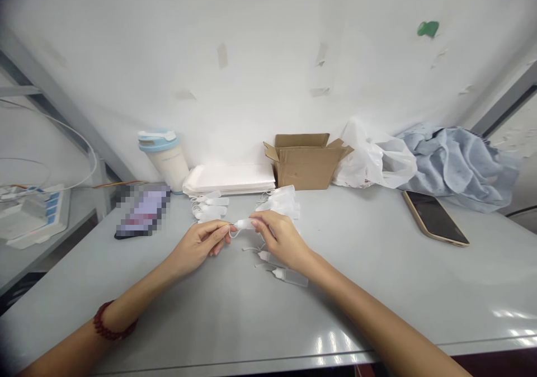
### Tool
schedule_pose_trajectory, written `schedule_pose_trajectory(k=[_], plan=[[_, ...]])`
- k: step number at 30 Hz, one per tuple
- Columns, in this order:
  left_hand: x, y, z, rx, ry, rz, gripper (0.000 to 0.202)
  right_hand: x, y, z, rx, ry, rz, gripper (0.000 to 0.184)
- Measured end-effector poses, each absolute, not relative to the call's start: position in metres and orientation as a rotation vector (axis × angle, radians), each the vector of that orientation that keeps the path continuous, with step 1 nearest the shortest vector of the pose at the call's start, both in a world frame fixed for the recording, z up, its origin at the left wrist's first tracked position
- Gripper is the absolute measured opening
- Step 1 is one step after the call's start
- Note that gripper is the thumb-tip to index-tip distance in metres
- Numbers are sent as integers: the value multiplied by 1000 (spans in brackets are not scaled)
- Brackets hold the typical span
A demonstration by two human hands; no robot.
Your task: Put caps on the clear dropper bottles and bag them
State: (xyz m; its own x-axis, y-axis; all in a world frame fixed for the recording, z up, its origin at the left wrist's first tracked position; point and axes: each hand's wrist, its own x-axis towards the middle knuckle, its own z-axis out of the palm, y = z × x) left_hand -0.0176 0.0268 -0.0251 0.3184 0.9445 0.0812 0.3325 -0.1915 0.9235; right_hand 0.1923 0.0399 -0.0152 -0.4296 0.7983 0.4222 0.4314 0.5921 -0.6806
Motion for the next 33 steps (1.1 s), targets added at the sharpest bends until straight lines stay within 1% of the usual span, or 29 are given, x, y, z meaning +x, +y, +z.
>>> schedule_pose_trajectory(k=[7,13,22,25,29,31,33], plan=[[-18,24,-21,1785,1180,827,33,192,40,-14,-984,-2148,613,26],[-18,23,-21,2005,1174,772,30,195,40,-10,-895,-2235,573,25],[-19,19,-28,2212,1116,687,29,191,36,-27,-884,-2342,401,29],[-20,21,-28,2254,1120,699,30,190,36,-27,-899,-2324,432,28],[-24,26,-26,2269,1220,738,23,189,38,-22,-918,-2241,480,26],[-26,28,-24,2234,1280,775,26,190,39,-20,-918,-2199,483,26],[-26,28,-22,2200,1319,811,25,191,40,-18,-923,-2174,488,26]])
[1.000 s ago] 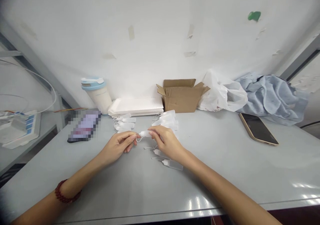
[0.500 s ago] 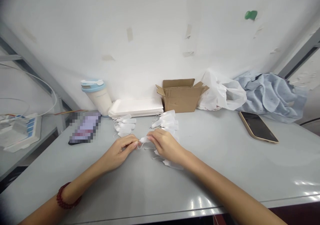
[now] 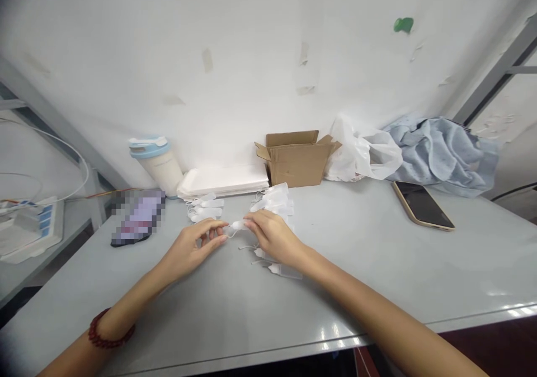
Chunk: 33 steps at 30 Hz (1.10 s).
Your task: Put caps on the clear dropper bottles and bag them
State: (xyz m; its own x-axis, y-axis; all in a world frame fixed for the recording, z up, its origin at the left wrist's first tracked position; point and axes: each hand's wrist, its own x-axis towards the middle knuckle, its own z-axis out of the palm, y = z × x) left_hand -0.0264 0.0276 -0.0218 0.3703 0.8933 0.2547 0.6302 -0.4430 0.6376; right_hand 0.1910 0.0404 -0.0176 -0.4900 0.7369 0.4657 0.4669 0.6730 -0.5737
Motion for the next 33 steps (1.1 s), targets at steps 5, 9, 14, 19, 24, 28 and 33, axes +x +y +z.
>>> schedule_pose_trajectory(k=[5,9,14,19,24,28,33], plan=[[-19,23,-18,2172,1313,886,24,190,39,-20,-903,-2193,495,25],[-15,17,-23,2155,1255,877,25,187,35,-28,-899,-2230,429,28],[-16,12,-29,2130,1204,851,23,186,31,-32,-865,-2245,421,29],[-15,13,-27,2164,1202,874,22,186,32,-30,-867,-2233,437,29],[-14,16,-23,2148,1285,965,16,186,34,-26,-891,-2171,498,28],[-16,16,-23,2075,1298,1007,24,186,34,-24,-910,-2148,507,27],[-20,18,-23,2116,1296,1000,17,186,34,-25,-909,-2140,493,26]])
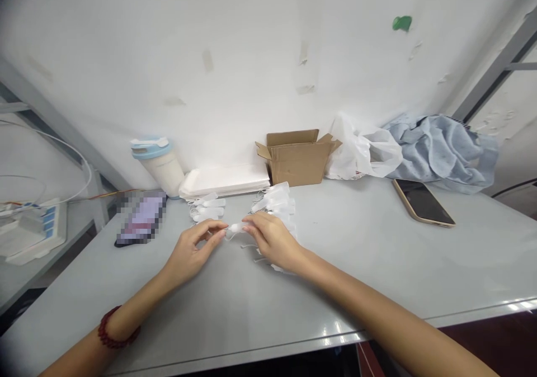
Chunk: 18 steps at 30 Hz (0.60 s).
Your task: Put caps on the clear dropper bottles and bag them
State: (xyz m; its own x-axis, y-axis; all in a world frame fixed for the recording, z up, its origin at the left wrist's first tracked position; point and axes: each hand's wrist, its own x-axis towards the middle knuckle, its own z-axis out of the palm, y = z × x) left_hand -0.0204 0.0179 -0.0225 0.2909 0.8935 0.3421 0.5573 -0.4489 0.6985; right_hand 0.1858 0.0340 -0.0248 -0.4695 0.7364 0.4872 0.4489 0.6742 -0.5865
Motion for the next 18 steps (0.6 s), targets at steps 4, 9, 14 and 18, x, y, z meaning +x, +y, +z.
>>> schedule_pose_trajectory(k=[4,9,14,18], plan=[[-20,17,-22,2154,1264,1009,21,185,33,-27,-900,-2156,492,25],[-19,12,-23,2130,1225,973,22,185,31,-27,-882,-2190,531,24],[-18,12,-23,2151,1218,943,22,185,30,-25,-872,-2229,520,23],[-28,22,-17,2048,1259,993,21,189,31,-22,-954,-2252,572,22]])
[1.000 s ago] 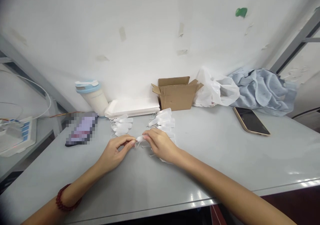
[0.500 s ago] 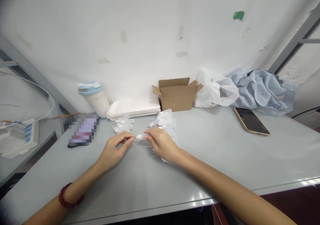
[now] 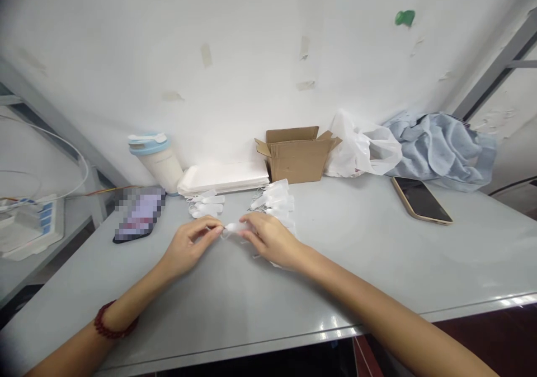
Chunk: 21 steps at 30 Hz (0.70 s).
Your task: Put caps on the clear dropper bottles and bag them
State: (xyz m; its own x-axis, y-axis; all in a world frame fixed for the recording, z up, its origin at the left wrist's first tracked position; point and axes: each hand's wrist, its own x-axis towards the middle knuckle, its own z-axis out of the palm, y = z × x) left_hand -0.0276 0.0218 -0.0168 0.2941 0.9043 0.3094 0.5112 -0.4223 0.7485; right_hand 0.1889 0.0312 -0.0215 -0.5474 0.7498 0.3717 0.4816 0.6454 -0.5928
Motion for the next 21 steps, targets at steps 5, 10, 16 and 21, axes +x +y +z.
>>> schedule_pose_trajectory(k=[5,10,16,21], plan=[[-59,45,-12,1691,1466,1290,20,203,35,-14,-1063,-2244,578,41],[-72,56,-19,1616,1647,1435,21,212,34,0,-1228,-2478,642,9],[-68,51,-18,1581,1711,1712,31,209,30,6,-1304,-2691,515,6],[-57,41,-18,1812,1747,1560,20,207,29,5,-1297,-2784,408,7]])
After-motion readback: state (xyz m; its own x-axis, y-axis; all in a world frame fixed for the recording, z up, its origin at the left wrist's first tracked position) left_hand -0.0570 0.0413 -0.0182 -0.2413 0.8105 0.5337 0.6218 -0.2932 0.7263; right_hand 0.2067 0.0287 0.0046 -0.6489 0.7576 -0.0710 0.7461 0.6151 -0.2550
